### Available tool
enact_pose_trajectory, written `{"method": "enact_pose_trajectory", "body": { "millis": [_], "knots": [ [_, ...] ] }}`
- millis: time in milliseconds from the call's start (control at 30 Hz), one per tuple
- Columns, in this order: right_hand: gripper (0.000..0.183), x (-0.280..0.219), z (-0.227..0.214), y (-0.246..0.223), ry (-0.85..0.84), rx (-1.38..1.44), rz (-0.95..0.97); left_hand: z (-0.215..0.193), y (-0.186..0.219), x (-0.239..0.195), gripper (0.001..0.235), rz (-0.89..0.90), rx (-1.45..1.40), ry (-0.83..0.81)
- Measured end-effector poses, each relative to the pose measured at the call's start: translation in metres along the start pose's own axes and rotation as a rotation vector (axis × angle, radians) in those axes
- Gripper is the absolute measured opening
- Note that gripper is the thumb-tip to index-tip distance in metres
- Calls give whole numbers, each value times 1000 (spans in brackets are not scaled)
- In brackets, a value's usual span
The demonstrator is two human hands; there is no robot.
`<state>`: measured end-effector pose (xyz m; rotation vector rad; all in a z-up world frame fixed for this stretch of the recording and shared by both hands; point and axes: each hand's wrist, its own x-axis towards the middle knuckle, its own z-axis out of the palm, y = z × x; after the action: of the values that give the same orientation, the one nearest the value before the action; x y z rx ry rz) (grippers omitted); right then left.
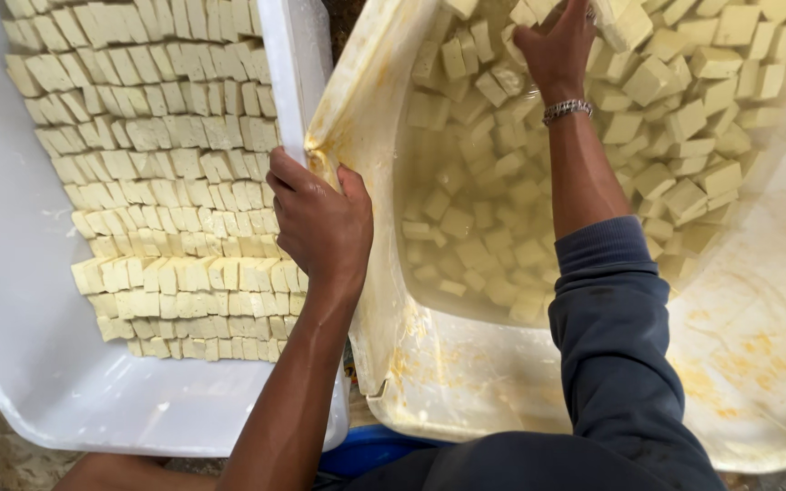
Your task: The person repeatedly scoops small tofu cubes from a water-filled bin and places them into a dry bin, arranging them in neat rows. The hands work continuously to transfer and organize the cubes.
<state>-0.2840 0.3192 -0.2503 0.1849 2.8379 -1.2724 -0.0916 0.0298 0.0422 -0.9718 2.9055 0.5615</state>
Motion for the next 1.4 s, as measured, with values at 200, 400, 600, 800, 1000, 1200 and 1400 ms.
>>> {"method": "enact_pose_trajectory", "body": {
  "millis": [200,400,600,800,1000,1200,1400],
  "knots": [
    [88,-29,16,-7,127,-166,61,-4,-2,-2,64,-40,3,-32],
    [107,-59,55,-5,73,-222,25,-4,-4,1,63,-29,8,-11],
    [103,-69,81,2,43,-246,147,3,-6,2,62,-27,13,17],
    [99,-73,91,29,187,-302,-53,-4,-1,5,59,-25,15,25],
    [107,-85,35,37,64,79,235,2,-6,1,56,-33,-3,38],
    [92,-134,-20,-5,-52,997,384,-5,-4,4,56,-31,1,51],
    [79,-157,-53,-52,-158,1454,446,8,-11,1,55,-42,28,27]
  ]
}}
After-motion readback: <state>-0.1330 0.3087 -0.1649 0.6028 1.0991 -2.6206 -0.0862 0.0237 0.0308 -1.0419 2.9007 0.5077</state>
